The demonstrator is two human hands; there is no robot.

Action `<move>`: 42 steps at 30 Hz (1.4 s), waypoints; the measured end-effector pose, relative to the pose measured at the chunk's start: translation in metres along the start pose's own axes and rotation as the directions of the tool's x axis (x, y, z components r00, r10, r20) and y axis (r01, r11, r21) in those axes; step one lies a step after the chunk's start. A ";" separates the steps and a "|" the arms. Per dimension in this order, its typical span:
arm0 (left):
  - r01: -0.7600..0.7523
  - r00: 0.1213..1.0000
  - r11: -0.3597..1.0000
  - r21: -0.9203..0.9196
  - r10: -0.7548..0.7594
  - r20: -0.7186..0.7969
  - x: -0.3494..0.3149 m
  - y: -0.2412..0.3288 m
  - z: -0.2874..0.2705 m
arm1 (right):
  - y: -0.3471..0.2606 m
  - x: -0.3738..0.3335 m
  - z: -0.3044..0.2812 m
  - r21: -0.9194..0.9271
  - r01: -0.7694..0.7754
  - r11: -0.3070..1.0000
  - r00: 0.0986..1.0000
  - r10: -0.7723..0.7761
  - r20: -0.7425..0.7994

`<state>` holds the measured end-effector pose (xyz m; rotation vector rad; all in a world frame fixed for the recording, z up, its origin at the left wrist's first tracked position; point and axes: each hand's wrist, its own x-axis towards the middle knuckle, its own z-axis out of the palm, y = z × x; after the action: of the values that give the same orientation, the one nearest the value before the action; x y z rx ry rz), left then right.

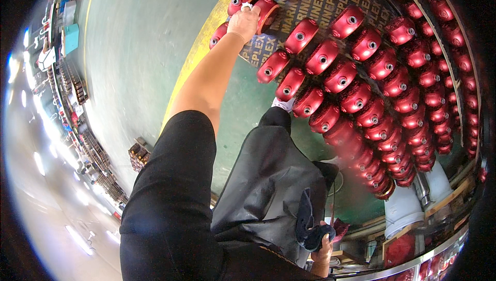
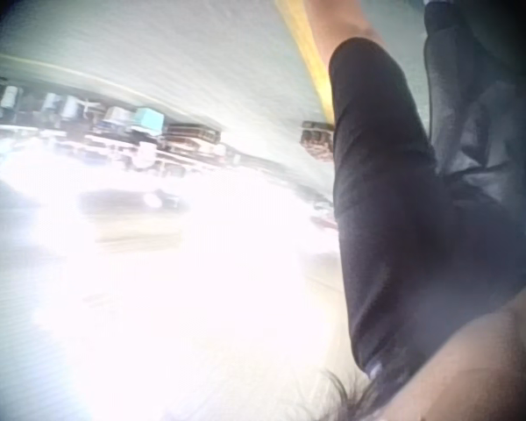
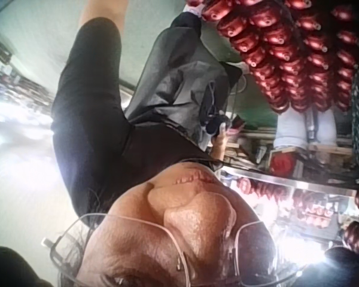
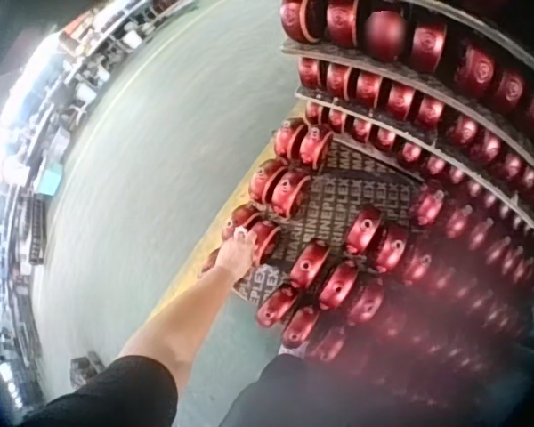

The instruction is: The person wipes the surface of red decorative objects with a cloth, then places them on a multi-tiered rack. The person repeats this process for several objects, handling them one at a time.

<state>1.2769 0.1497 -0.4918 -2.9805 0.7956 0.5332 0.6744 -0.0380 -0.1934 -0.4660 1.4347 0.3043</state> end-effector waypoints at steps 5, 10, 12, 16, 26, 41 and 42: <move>-0.024 1.000 1.000 -0.008 0.024 -0.018 0.015 -0.001 0.009 | 0.000 0.002 -0.002 -0.022 -0.004 1.000 1.000 0.004 0.001; 0.015 0.999 1.000 0.017 -0.015 0.032 0.023 0.002 0.007 | -0.005 0.000 0.000 -0.005 -0.019 1.000 1.000 0.019 0.014; 0.025 0.997 0.996 0.091 -0.031 0.064 0.023 0.007 0.002 | -0.007 -0.003 -0.001 -0.035 0.018 0.999 0.998 -0.016 0.055; -0.024 0.998 0.989 0.145 0.014 0.069 0.010 0.036 -0.022 | -0.006 -0.018 -0.017 -0.069 0.083 0.994 0.995 -0.079 0.058; -0.665 0.729 0.510 -0.545 0.600 -0.328 -0.167 0.461 -0.159 | 0.006 -0.069 -0.102 0.298 0.270 0.916 0.940 -0.318 0.127; -0.896 0.157 -0.041 -0.441 0.902 -0.402 -0.421 1.170 -0.273 | 0.062 -0.182 -0.298 0.748 0.501 0.436 0.788 -0.587 -0.186; -0.925 0.106 -0.059 -0.377 0.910 -0.402 -0.421 1.186 -0.265 | 0.066 -0.184 -0.307 0.760 0.492 0.425 0.790 -0.585 -0.185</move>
<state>0.4436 -0.7056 -0.0144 -2.0778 3.2524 0.7729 0.3528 -0.1141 -0.0405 -0.1469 1.0816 -0.8266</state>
